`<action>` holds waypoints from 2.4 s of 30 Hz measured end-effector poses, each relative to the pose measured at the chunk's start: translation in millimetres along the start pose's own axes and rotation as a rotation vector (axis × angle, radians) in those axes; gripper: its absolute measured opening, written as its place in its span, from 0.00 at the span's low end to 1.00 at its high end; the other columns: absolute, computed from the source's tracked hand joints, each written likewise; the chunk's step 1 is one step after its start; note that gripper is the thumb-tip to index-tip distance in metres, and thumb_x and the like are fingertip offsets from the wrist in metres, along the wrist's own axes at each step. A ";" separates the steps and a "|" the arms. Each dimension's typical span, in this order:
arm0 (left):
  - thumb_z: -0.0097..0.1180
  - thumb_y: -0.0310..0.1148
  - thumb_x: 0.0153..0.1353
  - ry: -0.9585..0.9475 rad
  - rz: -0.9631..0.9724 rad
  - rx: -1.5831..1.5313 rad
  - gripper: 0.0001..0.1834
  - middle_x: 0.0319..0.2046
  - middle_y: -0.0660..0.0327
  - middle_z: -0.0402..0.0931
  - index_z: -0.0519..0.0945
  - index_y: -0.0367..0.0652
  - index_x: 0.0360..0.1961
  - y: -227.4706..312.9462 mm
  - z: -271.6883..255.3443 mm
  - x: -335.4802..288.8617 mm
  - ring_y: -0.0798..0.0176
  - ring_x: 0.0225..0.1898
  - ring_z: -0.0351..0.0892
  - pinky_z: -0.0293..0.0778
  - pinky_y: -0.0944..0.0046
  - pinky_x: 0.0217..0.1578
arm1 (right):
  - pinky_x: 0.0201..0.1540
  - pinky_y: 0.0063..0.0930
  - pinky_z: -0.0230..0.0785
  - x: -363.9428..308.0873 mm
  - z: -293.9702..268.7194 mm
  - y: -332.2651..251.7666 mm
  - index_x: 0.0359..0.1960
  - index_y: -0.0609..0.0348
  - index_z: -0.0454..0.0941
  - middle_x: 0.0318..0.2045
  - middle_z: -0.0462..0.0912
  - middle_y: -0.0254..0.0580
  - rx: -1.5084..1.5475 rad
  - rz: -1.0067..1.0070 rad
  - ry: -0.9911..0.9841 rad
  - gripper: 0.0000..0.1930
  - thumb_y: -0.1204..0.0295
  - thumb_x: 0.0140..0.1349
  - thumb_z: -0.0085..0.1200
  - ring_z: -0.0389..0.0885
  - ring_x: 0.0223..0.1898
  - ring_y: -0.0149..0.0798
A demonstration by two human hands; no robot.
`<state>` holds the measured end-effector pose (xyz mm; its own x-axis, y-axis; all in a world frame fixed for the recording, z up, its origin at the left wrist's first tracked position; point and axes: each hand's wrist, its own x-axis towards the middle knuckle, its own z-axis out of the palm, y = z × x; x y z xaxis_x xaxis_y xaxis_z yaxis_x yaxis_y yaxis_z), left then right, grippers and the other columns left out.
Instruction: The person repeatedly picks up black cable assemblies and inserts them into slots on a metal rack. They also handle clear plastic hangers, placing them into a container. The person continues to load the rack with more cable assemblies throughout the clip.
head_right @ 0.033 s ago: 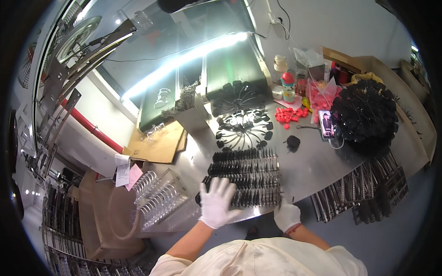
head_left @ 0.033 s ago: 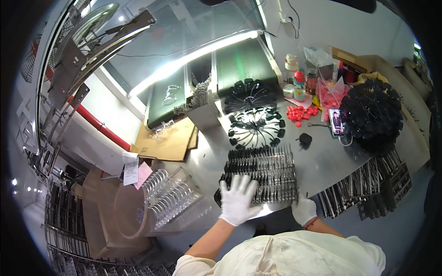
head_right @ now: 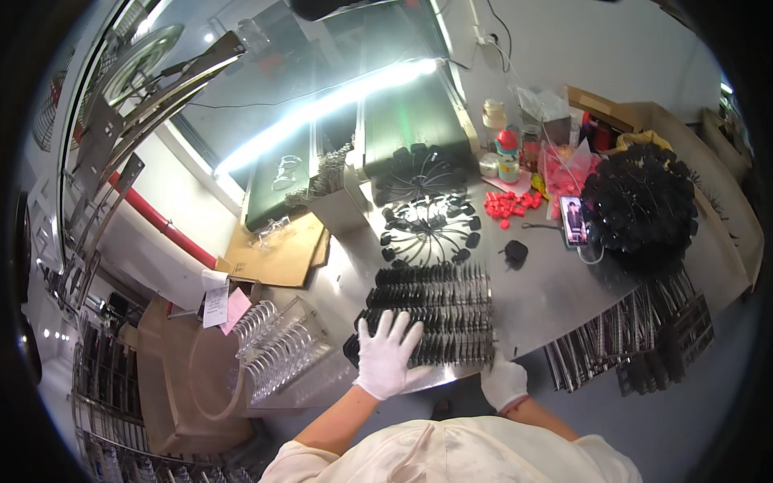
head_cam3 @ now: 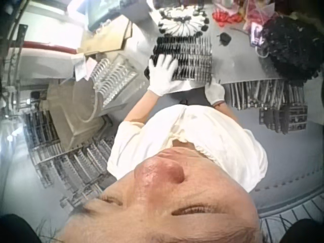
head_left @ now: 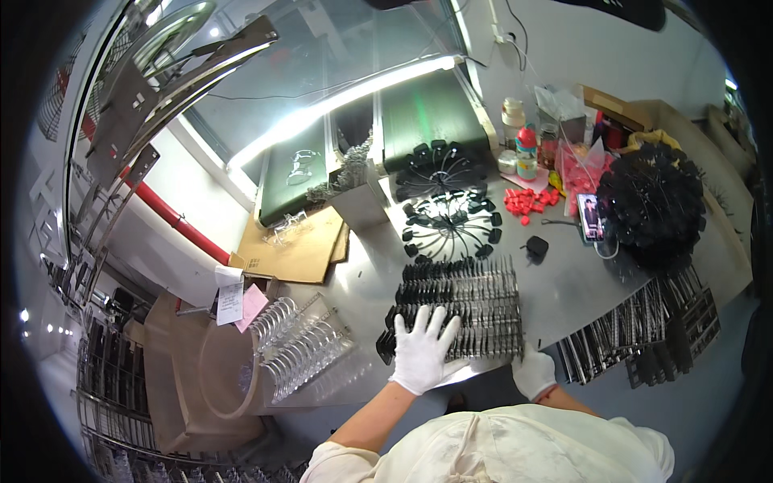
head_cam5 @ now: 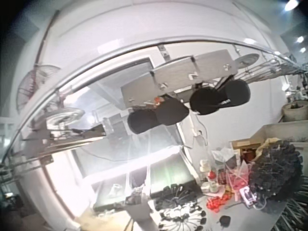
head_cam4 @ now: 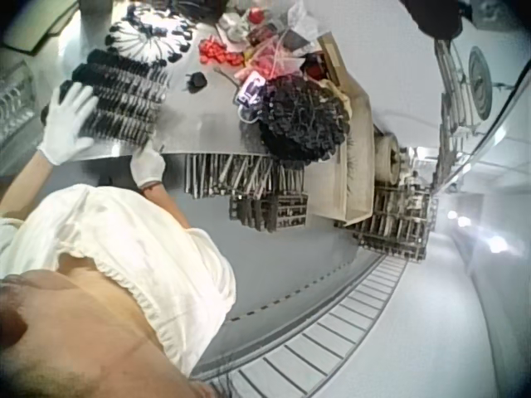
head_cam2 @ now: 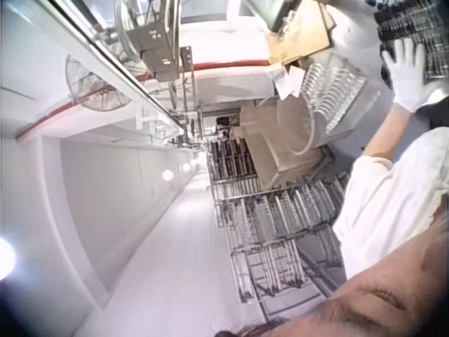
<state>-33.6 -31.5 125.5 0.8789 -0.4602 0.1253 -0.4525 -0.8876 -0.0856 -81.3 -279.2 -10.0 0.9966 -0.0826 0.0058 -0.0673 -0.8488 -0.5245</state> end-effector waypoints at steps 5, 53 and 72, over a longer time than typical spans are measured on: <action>0.63 0.63 0.53 -0.002 -0.090 0.014 0.44 0.61 0.55 0.71 0.75 0.47 0.65 -52.5 -5.4 4.0 0.48 0.67 0.64 0.56 0.23 0.65 | 0.35 0.61 0.76 -13.7 1.8 -2.7 0.55 0.61 0.79 0.23 0.83 0.62 0.045 0.089 -0.027 0.21 0.64 0.63 0.55 0.85 0.28 0.64; 0.52 0.29 0.76 0.884 -0.784 -1.275 0.09 0.39 0.58 0.84 0.81 0.35 0.45 -104.2 68.9 -58.1 0.69 0.35 0.84 0.79 0.70 0.35 | 0.42 0.57 0.77 20.9 -12.5 5.9 0.46 0.61 0.80 0.28 0.85 0.61 -0.162 0.056 0.011 0.16 0.62 0.67 0.50 0.86 0.33 0.64; 0.47 0.36 0.79 0.706 -0.932 -1.378 0.12 0.35 0.50 0.85 0.76 0.39 0.42 -114.4 -12.9 -151.2 0.62 0.29 0.86 0.81 0.68 0.28 | 0.44 0.59 0.76 13.5 -33.6 91.7 0.47 0.58 0.80 0.30 0.85 0.62 -0.098 -0.001 -0.046 0.13 0.65 0.68 0.53 0.84 0.37 0.65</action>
<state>-116.7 139.3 129.2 0.8341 0.5507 0.0307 -0.0109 -0.0393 0.9992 -75.6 -375.7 -29.4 0.9976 -0.0597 -0.0340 -0.0686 -0.8961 -0.4385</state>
